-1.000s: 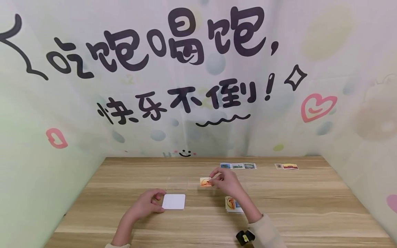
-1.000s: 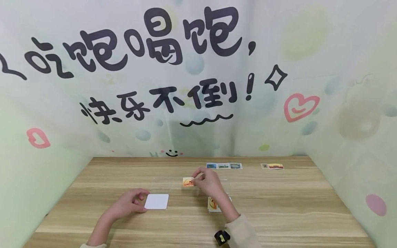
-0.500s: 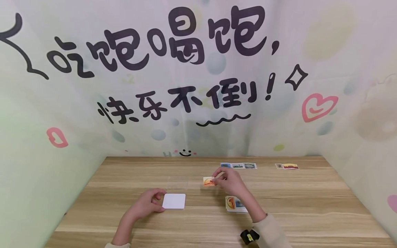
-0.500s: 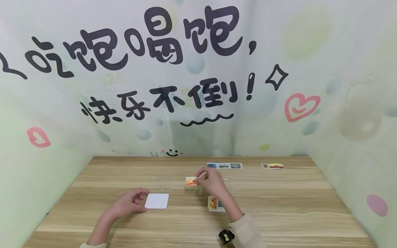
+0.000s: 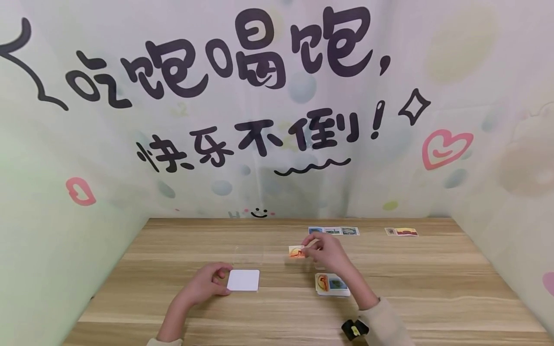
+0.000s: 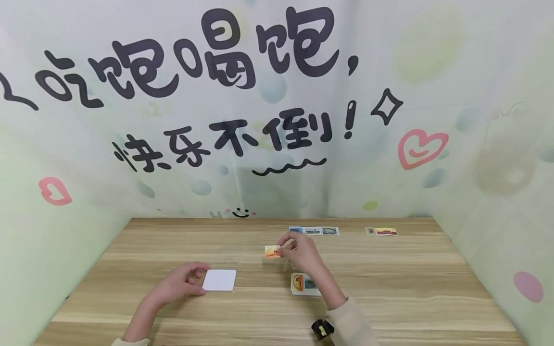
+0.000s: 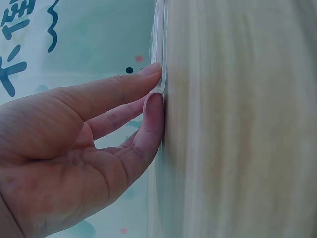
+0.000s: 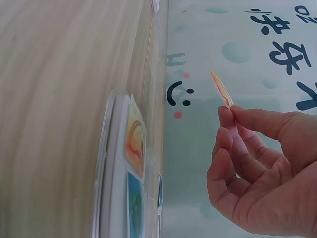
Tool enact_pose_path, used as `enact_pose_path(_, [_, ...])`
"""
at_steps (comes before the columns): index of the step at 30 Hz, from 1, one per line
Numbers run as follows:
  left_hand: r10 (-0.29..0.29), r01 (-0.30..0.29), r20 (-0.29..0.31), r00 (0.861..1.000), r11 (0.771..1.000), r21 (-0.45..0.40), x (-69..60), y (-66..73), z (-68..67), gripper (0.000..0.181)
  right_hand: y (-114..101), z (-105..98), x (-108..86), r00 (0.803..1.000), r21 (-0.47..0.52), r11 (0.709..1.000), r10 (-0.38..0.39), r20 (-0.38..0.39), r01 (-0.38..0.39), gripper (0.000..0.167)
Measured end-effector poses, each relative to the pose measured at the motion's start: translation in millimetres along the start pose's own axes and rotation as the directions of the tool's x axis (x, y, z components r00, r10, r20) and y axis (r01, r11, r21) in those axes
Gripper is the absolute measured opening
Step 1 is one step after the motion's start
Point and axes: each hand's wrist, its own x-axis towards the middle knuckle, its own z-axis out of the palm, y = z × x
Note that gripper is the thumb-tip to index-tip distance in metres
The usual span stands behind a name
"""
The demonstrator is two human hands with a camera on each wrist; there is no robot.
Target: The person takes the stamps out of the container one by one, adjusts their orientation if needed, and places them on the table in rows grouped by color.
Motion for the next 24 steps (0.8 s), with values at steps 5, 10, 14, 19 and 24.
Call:
enact_pose_path(5, [-0.003,0.003,0.002,1.000,1.000,0.005,0.2,0.2,0.0,0.052,1,-3,-0.9,1.000,-0.008,1.000,-0.003,0.002,0.003,0.005])
enact_pose_path(10, [-0.009,0.009,0.001,1.000,1.000,0.004,0.4,0.9,0.0,0.052,2,-7,-1.8,1.000,-0.009,1.000,-0.009,0.007,0.009,0.005])
enact_pose_path(14, [-0.010,0.010,0.000,1.000,1.000,0.004,0.6,1.3,0.1,0.052,5,-11,-1.6,0.999,-0.002,1.000,-0.029,0.017,0.029,0.005])
enact_pose_path(19, [-0.007,0.007,0.001,1.000,1.000,0.003,0.2,1.6,0.0,0.052,9,-15,-2.0,0.999,0.002,0.999,-0.035,0.019,0.035,0.005])
enact_pose_path(24, [-0.008,0.008,0.002,1.000,1.000,-0.001,-0.6,2.6,-0.2,0.052,11,-17,-2.7,1.000,-0.002,1.000,-0.025,0.018,0.025,0.005])
